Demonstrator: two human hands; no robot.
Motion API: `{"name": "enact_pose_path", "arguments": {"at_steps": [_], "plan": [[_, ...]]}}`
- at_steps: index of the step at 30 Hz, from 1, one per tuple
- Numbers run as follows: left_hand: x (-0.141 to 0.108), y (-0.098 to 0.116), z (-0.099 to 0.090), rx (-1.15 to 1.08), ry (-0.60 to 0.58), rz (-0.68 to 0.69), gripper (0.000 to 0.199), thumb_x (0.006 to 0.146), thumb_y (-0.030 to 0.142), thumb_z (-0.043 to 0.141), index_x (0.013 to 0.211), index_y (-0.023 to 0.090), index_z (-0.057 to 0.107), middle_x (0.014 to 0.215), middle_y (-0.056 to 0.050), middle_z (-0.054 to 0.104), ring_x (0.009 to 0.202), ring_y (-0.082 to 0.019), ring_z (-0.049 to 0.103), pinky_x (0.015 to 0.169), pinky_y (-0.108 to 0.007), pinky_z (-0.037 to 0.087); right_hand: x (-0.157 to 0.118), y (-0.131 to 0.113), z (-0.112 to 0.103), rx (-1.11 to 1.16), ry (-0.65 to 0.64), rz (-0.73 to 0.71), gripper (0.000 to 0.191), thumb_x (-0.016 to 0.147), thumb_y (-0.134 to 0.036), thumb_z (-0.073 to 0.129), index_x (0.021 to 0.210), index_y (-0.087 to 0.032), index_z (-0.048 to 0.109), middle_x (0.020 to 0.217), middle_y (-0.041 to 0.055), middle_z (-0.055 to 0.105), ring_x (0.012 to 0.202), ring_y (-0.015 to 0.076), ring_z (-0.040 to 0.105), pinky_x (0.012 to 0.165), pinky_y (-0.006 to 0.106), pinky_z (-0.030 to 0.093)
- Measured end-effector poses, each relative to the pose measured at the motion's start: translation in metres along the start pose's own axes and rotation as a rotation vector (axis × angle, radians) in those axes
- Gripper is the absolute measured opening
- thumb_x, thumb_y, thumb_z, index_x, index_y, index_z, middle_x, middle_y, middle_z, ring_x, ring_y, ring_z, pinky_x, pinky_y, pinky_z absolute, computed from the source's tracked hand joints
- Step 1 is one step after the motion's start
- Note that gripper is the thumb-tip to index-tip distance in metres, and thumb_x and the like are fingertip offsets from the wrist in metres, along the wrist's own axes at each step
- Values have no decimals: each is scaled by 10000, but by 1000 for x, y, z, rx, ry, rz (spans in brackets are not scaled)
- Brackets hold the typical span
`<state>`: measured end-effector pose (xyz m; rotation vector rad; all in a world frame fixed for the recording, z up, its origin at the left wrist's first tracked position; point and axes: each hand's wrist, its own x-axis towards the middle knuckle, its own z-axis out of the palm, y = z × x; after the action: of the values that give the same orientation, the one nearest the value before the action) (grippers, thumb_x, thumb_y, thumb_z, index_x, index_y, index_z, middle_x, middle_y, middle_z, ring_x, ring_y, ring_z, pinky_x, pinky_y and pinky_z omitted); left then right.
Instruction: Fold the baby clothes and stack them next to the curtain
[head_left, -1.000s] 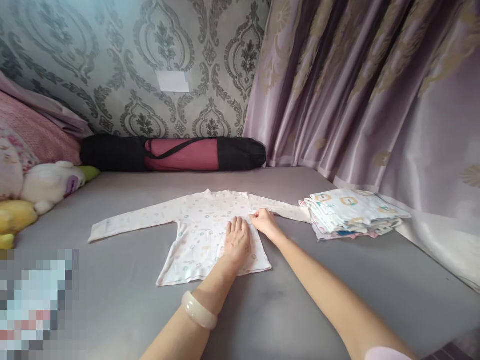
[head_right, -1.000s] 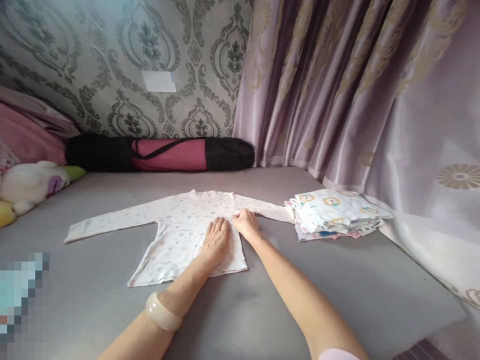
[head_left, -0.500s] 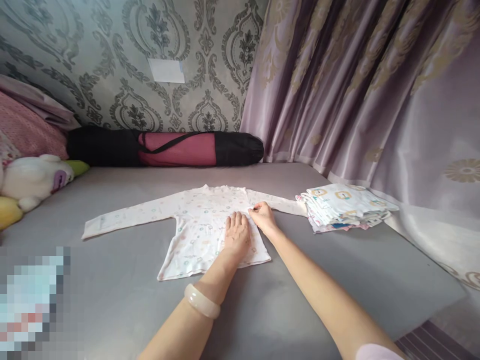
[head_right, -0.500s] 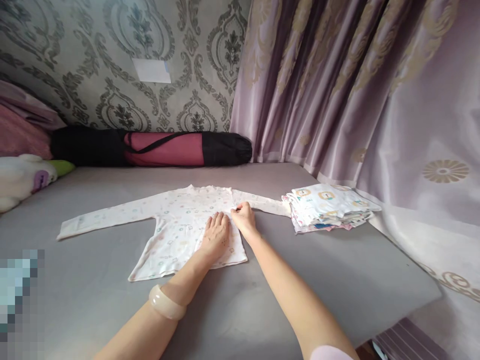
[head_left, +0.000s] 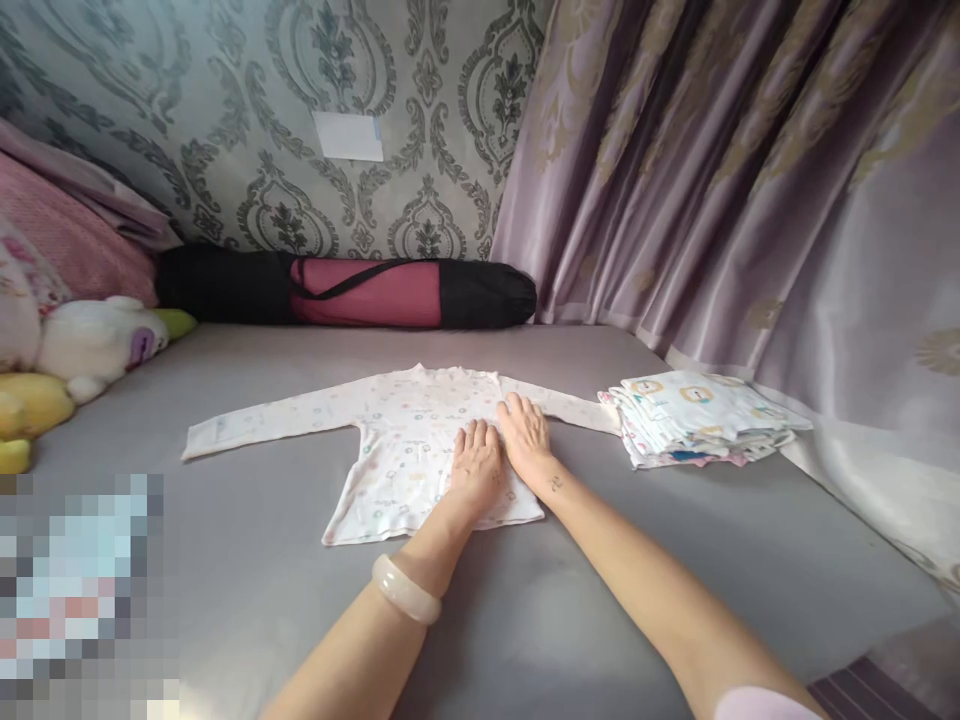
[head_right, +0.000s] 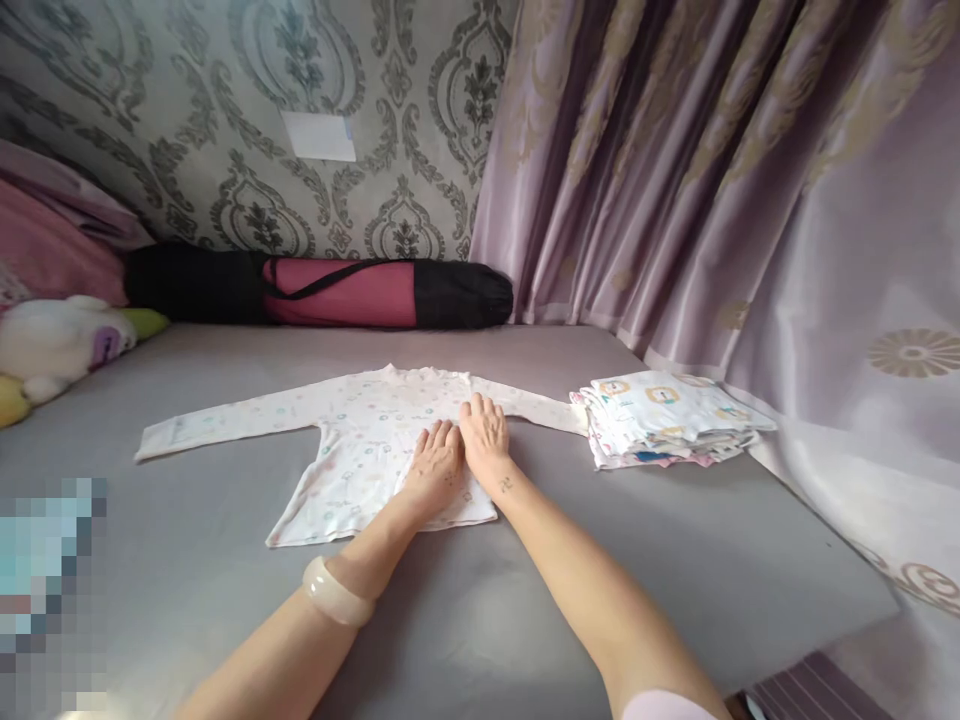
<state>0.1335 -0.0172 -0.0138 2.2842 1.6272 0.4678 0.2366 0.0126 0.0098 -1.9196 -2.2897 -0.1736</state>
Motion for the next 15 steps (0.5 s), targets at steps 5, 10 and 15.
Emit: {"name": "enact_pose_path", "arguments": {"at_steps": [5, 10, 15], "plan": [[7, -6, -19, -243, -24, -44, 447, 811, 78, 405, 1244, 81, 516, 1332, -178, 546, 1275, -254, 470, 1097, -425, 314, 3, 12, 18, 236, -9, -232, 473, 956, -204, 251, 1377, -135, 455, 1439, 131, 462, 1350, 193, 385, 1115, 370, 315], [-6, -60, -74, -250, 82, -153, 344, 869, 220, 437, 1170, 145, 586, 1131, -102, 667, 1006, -206, 626, 893, -314, 480, -32, 30, 9, 169, -90, -307, 533, 974, -371, 303, 1414, -96, 425, 1500, 162, 361, 1415, 282, 265, 1158, 502, 195], [-28, -141, -123, 4, 220, -522, 275, 855, 292, 490, 842, 102, 689, 989, -171, 679, 1075, -351, 572, 918, -458, 415, -58, 17, -26, 125, -112, -442, 386, 946, -236, 370, 1252, -152, 590, 1427, 160, 467, 1392, 289, 311, 1160, 549, 110]]}}
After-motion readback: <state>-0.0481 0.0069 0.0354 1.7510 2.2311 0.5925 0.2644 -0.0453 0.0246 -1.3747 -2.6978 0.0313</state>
